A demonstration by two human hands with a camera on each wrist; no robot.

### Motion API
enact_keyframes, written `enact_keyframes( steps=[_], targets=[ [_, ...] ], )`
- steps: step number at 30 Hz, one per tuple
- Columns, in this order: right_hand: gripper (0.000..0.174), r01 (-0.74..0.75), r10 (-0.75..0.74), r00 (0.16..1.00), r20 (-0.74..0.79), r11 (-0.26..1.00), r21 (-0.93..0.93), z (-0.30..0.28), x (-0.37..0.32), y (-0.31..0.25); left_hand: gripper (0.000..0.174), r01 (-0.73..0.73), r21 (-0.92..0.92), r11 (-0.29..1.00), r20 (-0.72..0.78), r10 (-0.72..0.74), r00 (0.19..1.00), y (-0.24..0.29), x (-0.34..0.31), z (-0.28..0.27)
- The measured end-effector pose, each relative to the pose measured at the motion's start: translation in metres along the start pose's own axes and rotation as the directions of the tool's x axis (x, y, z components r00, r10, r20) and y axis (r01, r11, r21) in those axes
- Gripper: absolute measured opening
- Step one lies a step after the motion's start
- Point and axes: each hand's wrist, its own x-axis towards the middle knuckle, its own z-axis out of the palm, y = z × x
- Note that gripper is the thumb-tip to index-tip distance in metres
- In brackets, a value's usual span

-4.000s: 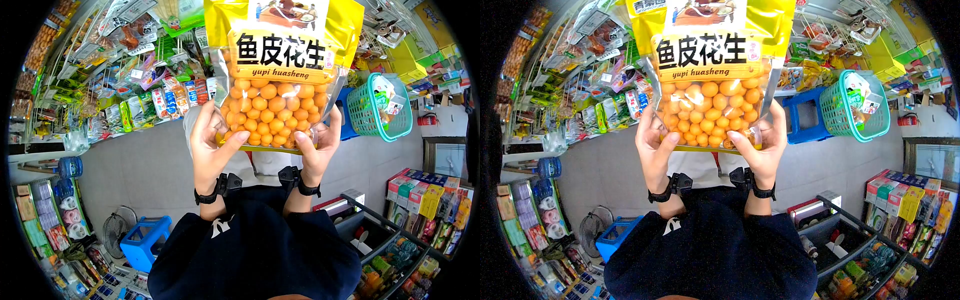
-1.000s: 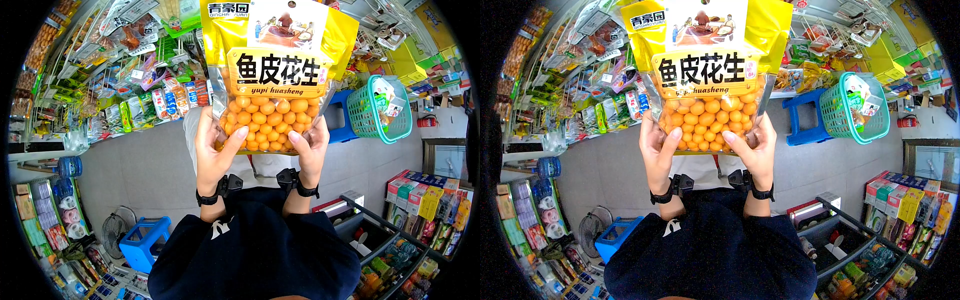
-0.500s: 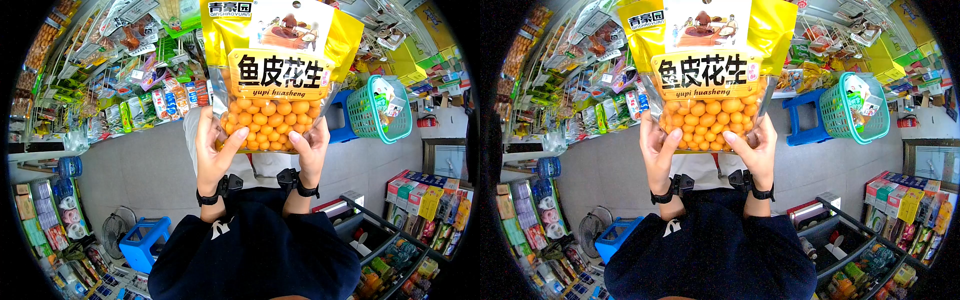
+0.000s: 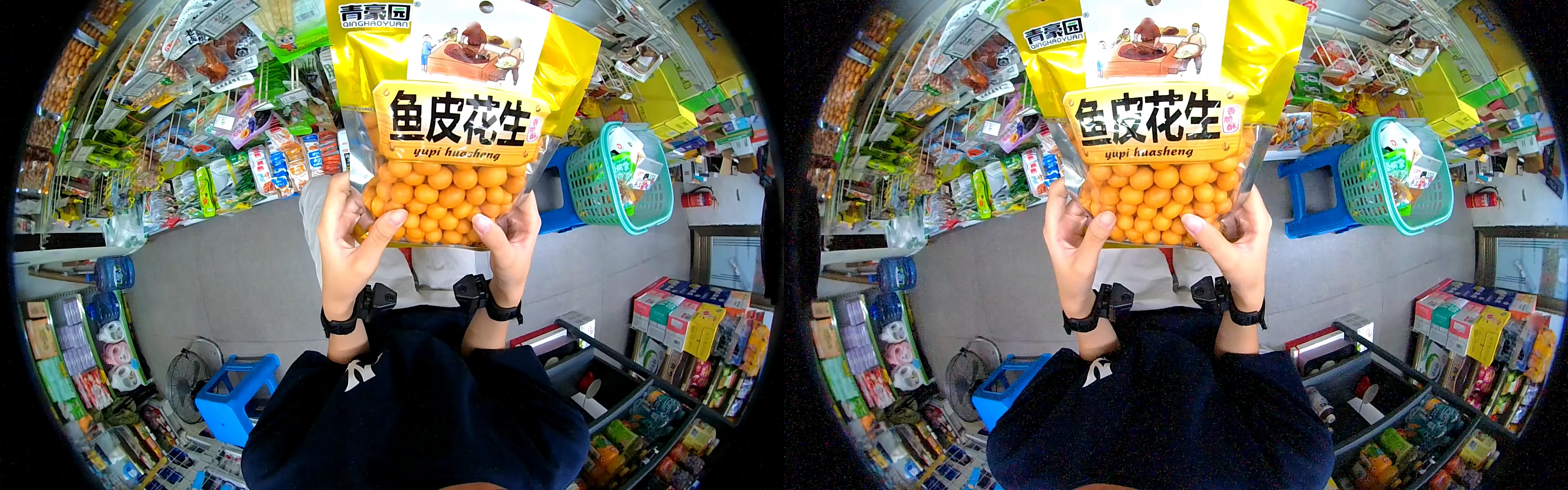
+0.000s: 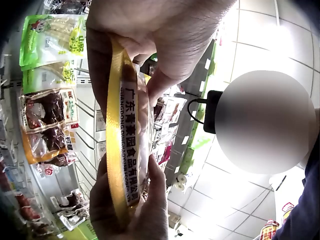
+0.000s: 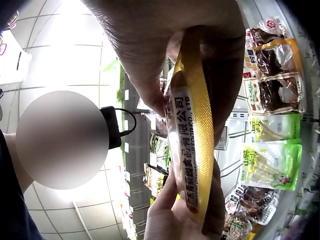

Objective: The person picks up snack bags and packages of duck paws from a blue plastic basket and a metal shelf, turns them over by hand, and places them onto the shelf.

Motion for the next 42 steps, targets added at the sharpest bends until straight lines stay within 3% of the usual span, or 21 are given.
enact_keyframes(
  steps=[42],
  targets=[
    [0.046,-0.015,0.014,1.0,-0.026,0.999,-0.028,0.0029,-0.0004,-0.002,0.044,0.024,0.024,0.999,0.022,-0.024,0.999,-0.0023,0.0024,-0.0021]
  ],
)
